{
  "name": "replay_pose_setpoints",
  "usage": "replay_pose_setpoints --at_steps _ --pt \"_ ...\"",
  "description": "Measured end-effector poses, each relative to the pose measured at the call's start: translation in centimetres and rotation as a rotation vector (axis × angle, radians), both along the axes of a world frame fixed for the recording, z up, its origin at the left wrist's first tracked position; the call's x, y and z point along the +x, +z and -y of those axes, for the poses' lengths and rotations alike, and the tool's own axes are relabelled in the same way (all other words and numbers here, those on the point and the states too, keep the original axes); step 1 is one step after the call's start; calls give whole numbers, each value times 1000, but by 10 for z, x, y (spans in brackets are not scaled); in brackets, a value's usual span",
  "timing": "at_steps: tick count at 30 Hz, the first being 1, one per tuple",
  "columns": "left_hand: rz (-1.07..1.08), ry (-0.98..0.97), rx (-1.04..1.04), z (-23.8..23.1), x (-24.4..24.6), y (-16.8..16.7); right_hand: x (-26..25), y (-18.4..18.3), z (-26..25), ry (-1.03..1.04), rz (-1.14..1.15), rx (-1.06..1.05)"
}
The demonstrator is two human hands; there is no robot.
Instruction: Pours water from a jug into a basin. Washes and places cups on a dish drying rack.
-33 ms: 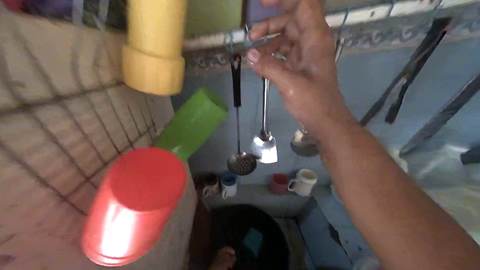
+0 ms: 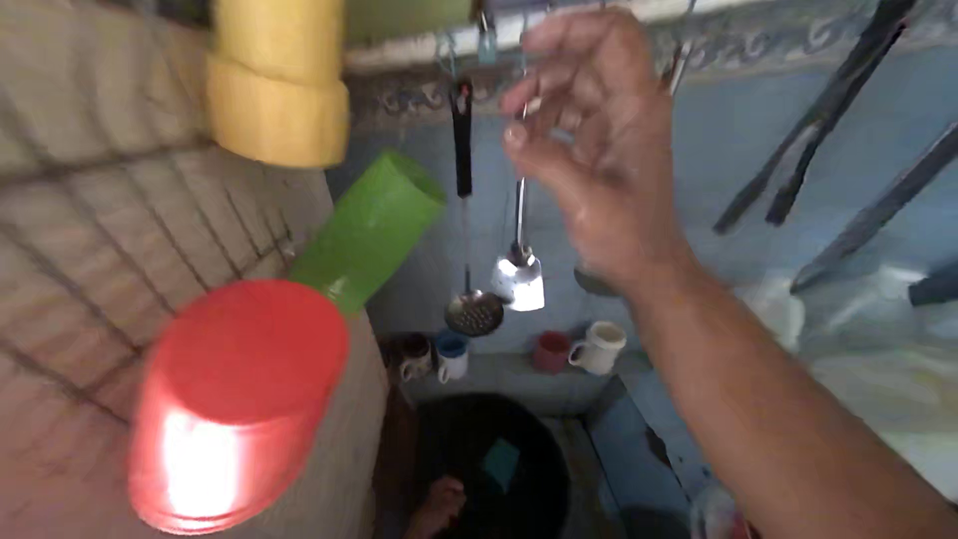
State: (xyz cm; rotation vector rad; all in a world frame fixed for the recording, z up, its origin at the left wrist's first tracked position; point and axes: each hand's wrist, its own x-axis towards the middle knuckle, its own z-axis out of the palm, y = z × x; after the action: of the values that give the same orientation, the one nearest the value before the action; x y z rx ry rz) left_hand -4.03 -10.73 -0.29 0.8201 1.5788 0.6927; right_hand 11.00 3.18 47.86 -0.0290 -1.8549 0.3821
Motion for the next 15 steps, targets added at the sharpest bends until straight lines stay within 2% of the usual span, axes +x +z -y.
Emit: replay_pose_setpoints --at_steps 2,3,7,10,13,15 --pt "-23 -13 -56 -3 -3 -3 17 -77 4 6 87 -58" --pt "-30 -21 -72 -5 -4 -4 25 -120 6 -7 203 -114" --pt "-96 -51 -108 -17 -6 -9 51 -284 -3 -131 987 -509" --pt "-144 -87 -138 -30 -3 -12 62 -396 -11 -234 1332 -819" --pt "-169 -128 -148 -40 3 -19 63 -467 -2 -324 1492 -905" --pt "-209 -189 -147 -44 9 -22 58 -501 9 -294 1499 -798"
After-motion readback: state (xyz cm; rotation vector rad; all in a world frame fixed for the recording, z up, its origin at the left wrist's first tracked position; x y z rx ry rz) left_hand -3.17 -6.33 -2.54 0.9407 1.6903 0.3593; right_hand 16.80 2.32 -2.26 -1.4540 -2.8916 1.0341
